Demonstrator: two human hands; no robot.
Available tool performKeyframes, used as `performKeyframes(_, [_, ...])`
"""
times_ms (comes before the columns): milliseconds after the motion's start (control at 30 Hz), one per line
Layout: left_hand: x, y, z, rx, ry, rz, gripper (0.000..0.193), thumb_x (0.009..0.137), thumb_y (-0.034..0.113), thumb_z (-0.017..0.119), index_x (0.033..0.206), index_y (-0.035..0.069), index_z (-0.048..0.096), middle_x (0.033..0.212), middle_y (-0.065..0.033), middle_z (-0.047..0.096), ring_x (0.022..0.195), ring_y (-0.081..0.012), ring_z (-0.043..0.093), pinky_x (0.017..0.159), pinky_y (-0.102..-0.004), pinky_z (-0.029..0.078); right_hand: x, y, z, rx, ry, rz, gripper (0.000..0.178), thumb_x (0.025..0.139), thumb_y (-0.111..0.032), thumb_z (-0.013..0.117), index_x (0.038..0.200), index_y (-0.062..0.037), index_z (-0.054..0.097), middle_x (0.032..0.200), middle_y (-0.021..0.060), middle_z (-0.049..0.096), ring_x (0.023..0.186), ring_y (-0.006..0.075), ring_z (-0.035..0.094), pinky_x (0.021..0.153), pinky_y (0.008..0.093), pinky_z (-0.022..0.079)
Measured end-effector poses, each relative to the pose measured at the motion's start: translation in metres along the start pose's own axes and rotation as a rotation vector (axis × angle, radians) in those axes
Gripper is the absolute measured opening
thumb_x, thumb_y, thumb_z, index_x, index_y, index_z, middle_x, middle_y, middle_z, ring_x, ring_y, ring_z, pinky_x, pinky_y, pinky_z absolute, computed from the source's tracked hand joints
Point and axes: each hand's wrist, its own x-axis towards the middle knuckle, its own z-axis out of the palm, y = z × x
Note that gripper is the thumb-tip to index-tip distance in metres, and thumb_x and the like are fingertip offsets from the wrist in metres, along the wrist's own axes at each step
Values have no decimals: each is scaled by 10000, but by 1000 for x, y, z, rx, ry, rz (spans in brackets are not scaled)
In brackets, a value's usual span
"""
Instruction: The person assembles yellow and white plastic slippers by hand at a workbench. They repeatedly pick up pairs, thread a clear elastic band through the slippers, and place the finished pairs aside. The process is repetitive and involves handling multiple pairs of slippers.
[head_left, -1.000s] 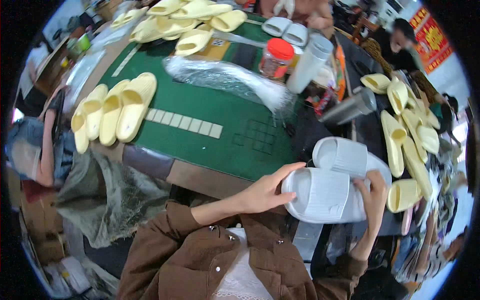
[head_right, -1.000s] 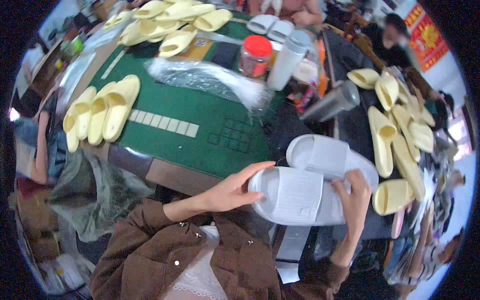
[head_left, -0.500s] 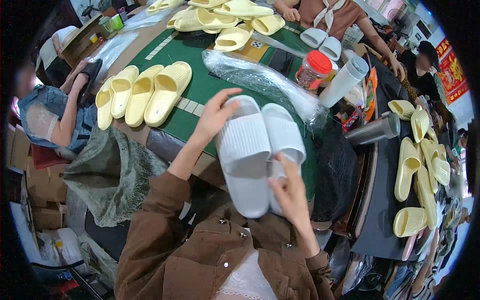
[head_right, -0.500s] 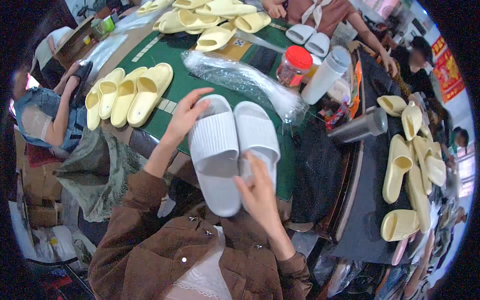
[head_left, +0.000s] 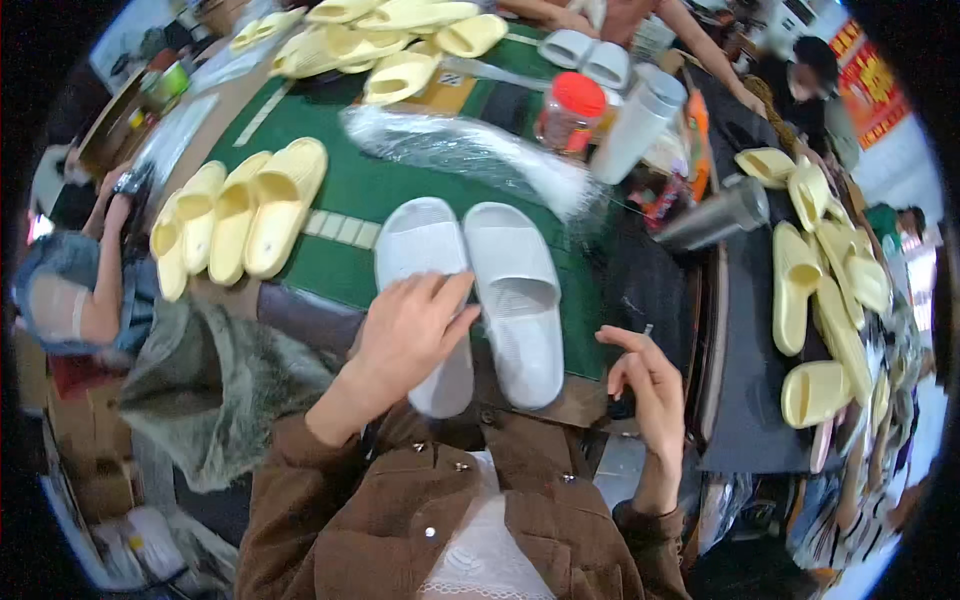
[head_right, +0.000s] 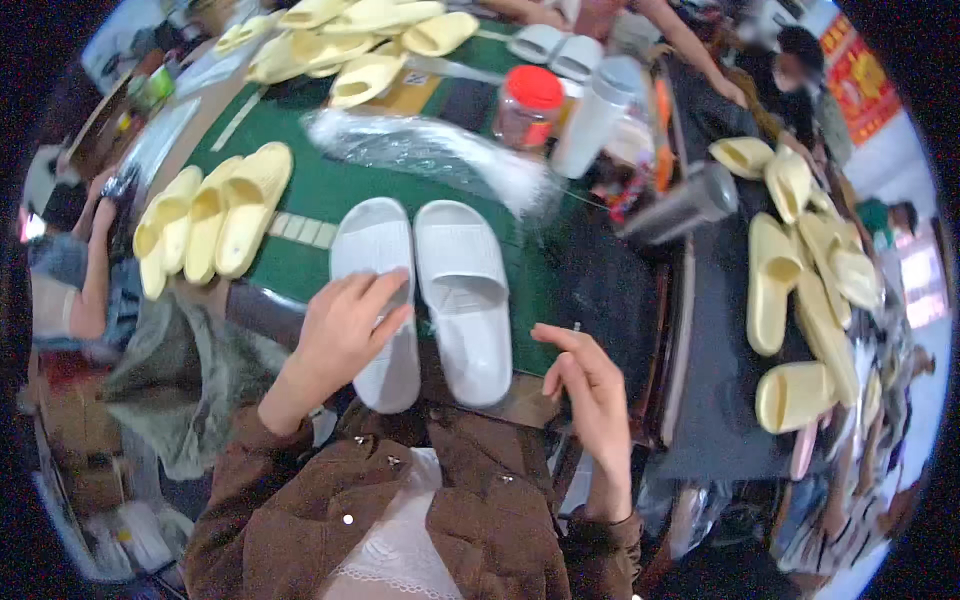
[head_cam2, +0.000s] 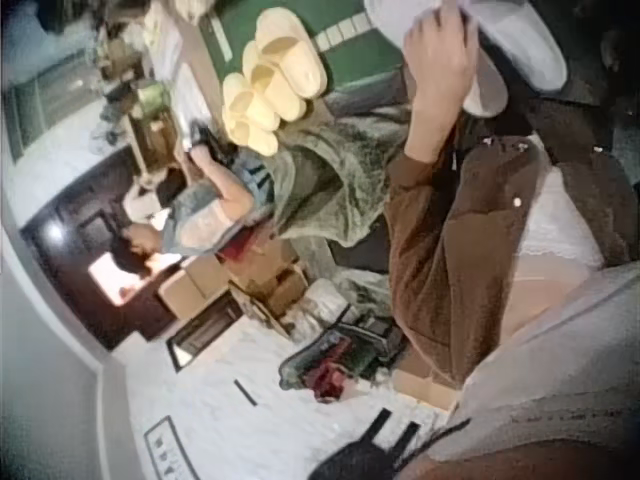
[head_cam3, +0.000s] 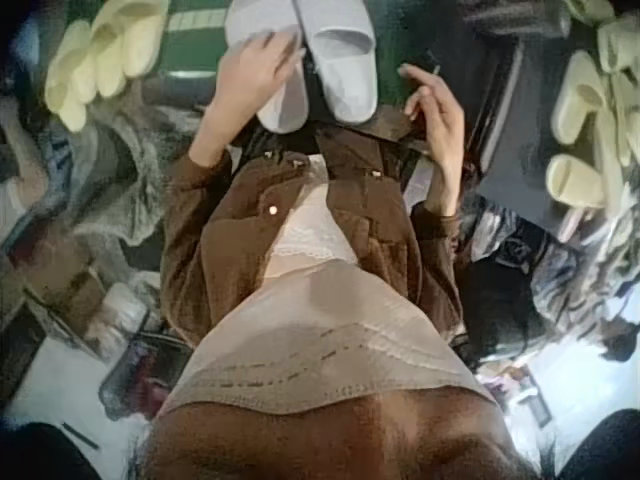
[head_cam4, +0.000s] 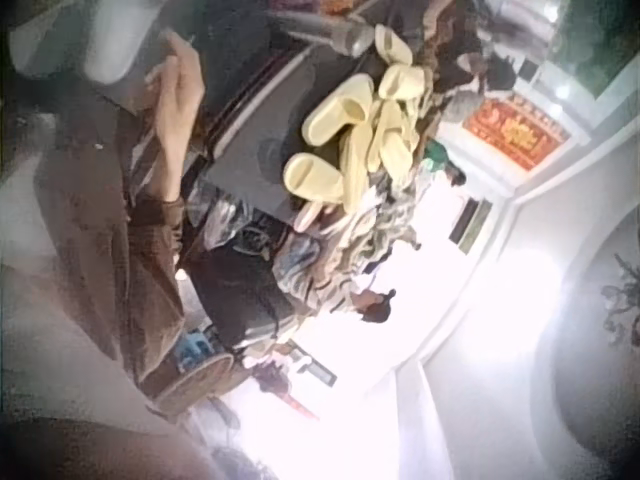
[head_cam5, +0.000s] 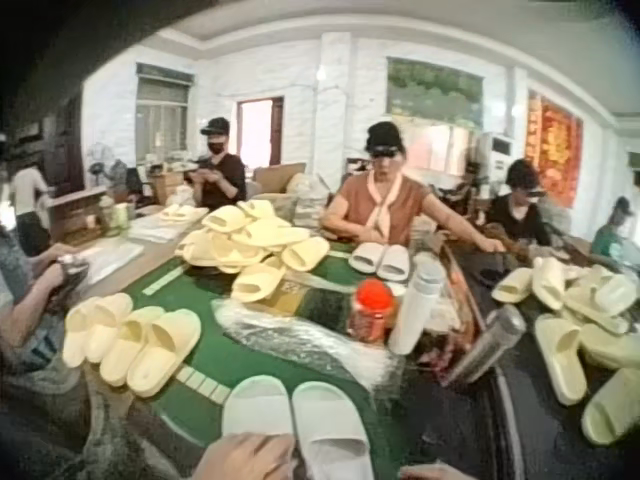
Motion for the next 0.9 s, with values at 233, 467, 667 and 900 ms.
performKeyframes(233, [-10, 12, 36, 258, -136, 58, 689, 787, 395, 716, 1420, 294, 461, 1164, -189, 526, 937, -353, 556, 771, -427, 504, -41, -19, -93, -119, 547, -110, 322, 1023, -143, 424, 1218, 46, 597, 970, 75, 667, 665, 54, 475, 612, 194, 388])
performKeyframes(467, [3, -8, 69, 249, 36, 41, 541, 817, 421, 681, 1217, 68, 590, 990, -167, 555, 905, -346, 559, 754, -438, 464, -72, -5, -213, -491, 1085, -140, 260, 1003, -172, 510, 1142, -25, 672, 986, 17, 635, 967, 92, 564, 784, 222, 436])
performKeyframes(667, [7, -33, 34, 208, 175, -2, 160, 849, 117, 623, 973, 16, 622, 897, -140, 586, 906, -326, 569, 775, -446, 467, -92, 13, -311, -882, 1234, -92, 254, 971, -190, 551, 1145, -60, 683, 1056, 100, 658, 1009, 166, 603, 843, 302, 465])
performKeyframes(900, [-18, -168, -51, 587, 483, -166, 231, 864, 70, 552, 1075, 2, 616, 1011, -171, 617, 975, -373, 555, 882, -445, 436, -96, 14, -309, -1220, 1146, 148, 384, 951, -367, 540, 1118, -45, 665, 1073, 245, 661, 966, 367, 649, 850, 434, 477])
